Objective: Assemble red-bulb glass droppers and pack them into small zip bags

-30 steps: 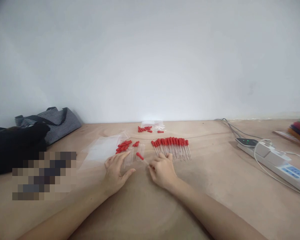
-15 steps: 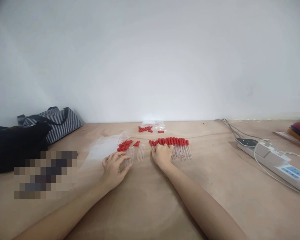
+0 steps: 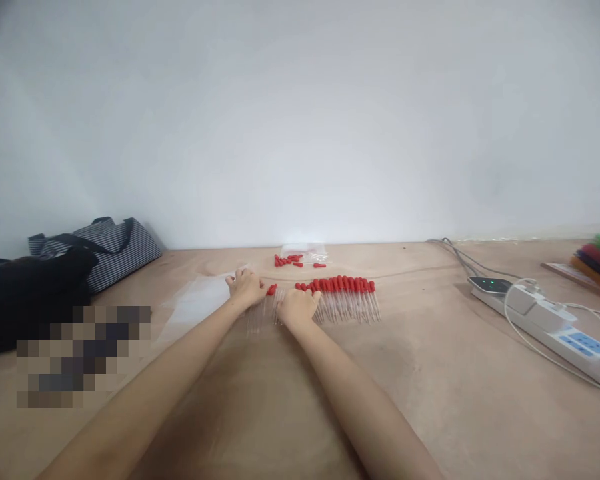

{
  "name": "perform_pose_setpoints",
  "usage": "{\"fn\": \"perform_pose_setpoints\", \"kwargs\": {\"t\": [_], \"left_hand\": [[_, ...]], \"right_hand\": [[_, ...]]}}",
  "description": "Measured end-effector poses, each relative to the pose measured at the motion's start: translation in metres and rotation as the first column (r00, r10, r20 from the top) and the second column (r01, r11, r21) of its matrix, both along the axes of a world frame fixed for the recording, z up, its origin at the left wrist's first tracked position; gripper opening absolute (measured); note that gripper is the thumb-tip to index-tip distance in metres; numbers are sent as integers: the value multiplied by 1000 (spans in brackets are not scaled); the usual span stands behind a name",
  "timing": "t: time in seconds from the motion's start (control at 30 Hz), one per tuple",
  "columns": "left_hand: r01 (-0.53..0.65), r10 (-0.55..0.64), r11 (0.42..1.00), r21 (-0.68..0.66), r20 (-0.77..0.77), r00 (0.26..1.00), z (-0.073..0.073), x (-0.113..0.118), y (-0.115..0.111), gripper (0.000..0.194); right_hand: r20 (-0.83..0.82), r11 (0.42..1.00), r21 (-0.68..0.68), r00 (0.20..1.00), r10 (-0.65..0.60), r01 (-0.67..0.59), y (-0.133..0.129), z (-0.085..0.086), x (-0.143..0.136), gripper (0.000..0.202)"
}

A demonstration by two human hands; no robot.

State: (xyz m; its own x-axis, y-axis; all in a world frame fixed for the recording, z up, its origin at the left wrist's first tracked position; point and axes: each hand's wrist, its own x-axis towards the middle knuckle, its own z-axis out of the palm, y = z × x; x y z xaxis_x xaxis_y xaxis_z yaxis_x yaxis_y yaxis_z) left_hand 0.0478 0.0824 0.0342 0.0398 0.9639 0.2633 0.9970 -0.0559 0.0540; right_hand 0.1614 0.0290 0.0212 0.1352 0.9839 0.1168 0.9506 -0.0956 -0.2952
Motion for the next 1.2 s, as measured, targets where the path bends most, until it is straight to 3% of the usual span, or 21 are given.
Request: {"fn": "perform_pose_setpoints", "kwargs": {"t": [0.2,0.37,0.47,0.57,0.6,0.7,0.77,0.93,1.2], "left_hand": [[-42,40,996,-74,-22,999,-4,7,15,25],[9,-8,1000,26,-35,999,8,6,5,22],[158,-152,981,110,-59,987,15,-2,-24,23],[342,-332,931,130,-93,939,10,-14,-66,19],[410,-399,902,132,-103,911,4,-18,-80,16],[633,-632,734,246,-95,769,-16,-28,-115,20],[673,-685,699,241,-46,728,-27,-31,-127,20],[656,-681,731,189,130,721,-38,-29,-129,23],[627,-653,758,181,205,729,-36,-20,-125,15]], "right_hand": [[-31,999,-37,1000,1,-2,2,1,-3,27],[-41,1000,-15,999,26,-26,-2,4,-2,25],[-36,997,25,997,71,-70,-12,8,14,27],[-35,983,93,986,162,-158,-31,6,44,25],[-36,959,173,971,235,-225,-38,3,56,23],[-16,864,317,908,418,-392,-63,-9,87,17],[20,815,329,866,500,-477,-77,-16,100,19],[22,785,307,828,560,-538,-96,-23,100,14],[-31,768,354,815,579,-533,-96,-27,78,14]]}}
